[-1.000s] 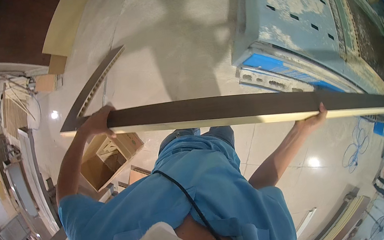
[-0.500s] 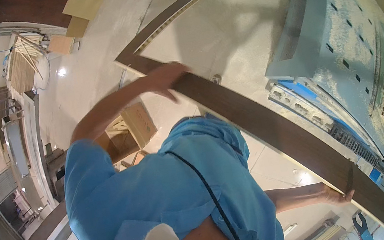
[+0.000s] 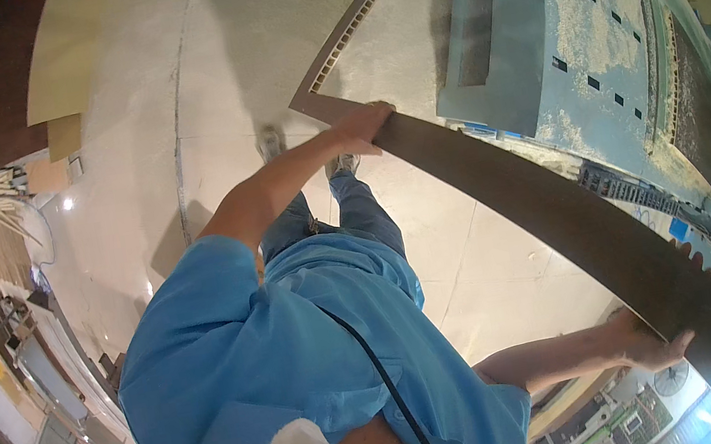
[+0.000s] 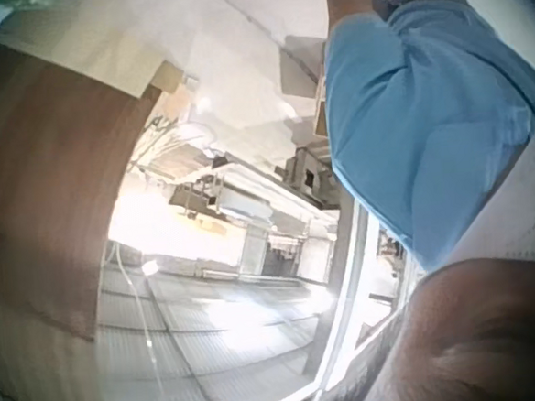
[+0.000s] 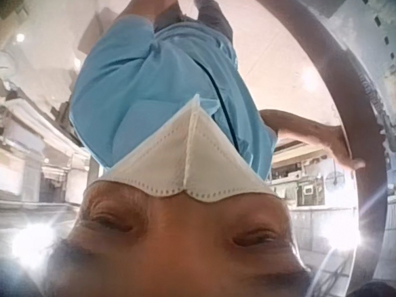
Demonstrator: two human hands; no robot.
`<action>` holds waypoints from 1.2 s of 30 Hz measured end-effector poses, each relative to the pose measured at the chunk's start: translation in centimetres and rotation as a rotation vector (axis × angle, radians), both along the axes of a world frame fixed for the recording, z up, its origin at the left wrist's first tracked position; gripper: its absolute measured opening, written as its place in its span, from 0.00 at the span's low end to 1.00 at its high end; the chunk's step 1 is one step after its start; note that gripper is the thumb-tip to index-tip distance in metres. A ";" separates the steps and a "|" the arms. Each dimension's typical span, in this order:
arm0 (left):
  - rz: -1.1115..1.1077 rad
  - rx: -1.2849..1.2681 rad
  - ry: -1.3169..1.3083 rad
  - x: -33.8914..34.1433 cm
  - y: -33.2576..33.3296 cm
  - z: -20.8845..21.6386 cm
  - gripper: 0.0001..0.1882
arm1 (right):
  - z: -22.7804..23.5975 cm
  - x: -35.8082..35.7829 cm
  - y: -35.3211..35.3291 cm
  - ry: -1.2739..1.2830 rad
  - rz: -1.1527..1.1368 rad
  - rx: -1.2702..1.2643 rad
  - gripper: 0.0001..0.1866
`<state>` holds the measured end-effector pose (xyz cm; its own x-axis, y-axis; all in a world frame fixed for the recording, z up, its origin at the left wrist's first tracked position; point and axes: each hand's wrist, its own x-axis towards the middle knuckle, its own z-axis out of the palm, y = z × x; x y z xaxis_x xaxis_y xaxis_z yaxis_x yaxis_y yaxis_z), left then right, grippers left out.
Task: The person uses a blue air hose to blow dust and debris off a large machine and a wooden panel. They move the panel to different locations, wipe it with a cloth, and handle a small paper label.
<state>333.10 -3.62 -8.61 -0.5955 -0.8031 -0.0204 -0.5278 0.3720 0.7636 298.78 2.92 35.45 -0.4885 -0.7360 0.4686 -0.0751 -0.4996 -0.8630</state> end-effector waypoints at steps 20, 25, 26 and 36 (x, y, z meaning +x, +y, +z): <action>0.150 -0.046 0.445 1.6 -5.5 11.2 0.42 | 7.6 19.6 -10.5 0.194 -0.108 -0.072 0.40; 0.200 -0.076 0.571 -0.4 -7.3 19.7 0.40 | 16.0 19.5 -15.0 0.348 0.067 -0.155 0.39; 0.230 -0.117 0.647 -0.4 -7.9 20.2 0.40 | 15.5 19.6 -16.2 0.367 0.066 -0.131 0.39; 0.240 -0.126 0.660 -1.1 -12.0 14.5 0.33 | 10.8 23.0 -16.0 0.427 0.089 -0.031 0.36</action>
